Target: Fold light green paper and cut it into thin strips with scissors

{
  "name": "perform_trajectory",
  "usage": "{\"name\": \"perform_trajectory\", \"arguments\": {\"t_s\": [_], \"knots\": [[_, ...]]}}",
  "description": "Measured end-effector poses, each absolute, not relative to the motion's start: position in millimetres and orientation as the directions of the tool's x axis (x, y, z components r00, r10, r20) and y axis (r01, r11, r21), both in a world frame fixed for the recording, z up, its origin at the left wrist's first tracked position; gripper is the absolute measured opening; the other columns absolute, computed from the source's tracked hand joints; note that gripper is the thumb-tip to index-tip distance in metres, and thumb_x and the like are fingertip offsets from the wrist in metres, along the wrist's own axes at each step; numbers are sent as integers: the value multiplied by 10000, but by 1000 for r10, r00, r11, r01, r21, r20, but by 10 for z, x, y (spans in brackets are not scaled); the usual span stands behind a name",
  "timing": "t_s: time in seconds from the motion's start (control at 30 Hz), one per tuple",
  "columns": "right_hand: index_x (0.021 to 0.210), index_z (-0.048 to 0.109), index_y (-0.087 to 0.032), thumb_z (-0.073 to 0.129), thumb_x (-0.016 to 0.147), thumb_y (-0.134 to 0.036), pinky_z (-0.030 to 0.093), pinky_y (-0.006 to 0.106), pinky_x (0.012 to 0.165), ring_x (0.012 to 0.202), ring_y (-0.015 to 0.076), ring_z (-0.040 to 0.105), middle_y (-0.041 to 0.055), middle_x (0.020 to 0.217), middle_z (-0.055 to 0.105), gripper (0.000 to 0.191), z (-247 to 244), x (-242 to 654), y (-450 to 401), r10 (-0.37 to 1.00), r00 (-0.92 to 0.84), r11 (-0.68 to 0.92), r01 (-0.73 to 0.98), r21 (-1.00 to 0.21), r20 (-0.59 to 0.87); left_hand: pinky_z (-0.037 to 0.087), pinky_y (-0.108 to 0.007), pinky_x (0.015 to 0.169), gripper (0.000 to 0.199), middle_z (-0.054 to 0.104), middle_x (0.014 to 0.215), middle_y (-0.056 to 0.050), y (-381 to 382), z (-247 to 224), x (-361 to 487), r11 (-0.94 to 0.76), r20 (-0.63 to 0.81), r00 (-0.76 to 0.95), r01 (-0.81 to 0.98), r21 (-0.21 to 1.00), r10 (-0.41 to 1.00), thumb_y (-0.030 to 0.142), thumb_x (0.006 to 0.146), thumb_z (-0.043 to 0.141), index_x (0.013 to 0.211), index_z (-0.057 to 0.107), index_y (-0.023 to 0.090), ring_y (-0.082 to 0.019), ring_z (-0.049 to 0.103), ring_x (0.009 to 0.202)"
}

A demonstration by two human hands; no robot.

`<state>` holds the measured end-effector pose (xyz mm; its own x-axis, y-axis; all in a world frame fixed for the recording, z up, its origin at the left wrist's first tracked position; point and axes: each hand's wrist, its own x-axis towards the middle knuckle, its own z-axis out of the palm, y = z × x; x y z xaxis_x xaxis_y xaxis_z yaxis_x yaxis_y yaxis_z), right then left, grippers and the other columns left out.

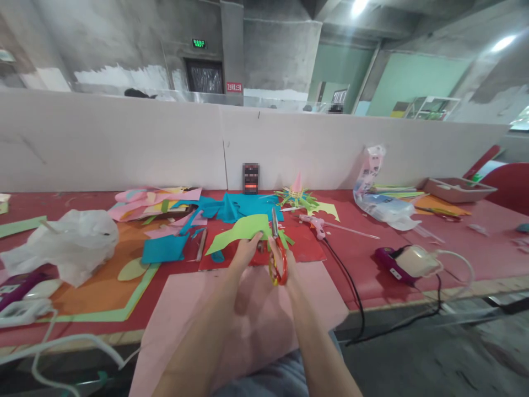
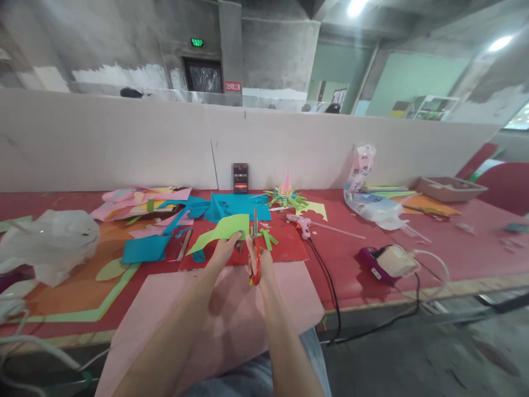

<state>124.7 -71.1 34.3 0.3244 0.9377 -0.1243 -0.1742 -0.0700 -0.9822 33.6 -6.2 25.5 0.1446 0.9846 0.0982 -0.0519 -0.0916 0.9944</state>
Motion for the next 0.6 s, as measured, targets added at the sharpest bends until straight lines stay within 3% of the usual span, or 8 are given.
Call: {"name": "perform_trajectory", "arguments": {"t_s": [0.17,0.37,0.6], "knots": [[539,416,-202,577,637,-567,305,212,265,247,94,362,-75,294,374,410,367,1282,-643,925,377,35,-217,-976,-50,372,-237,489,359,464,409,21,-91,273,339,-129,137,205,-51,990,969,457,662,549,472,475,162,-105,458,413],[683,501,-176,682,561,-423,337,206,324,293,104,424,-67,318,451,330,351,1360,-588,895,446,127,-292,-948,-17,381,-232,488,339,491,456,16,-79,211,364,-135,150,248,-76,988,957,463,643,582,547,509,146,-101,464,438],[679,474,-183,695,514,-396,323,218,316,278,104,404,-82,307,425,349,217,1441,-472,886,462,111,-295,-949,-40,387,-237,496,335,497,452,14,-101,271,355,-136,148,328,-60,989,933,448,662,568,527,512,146,-109,477,441]]}}
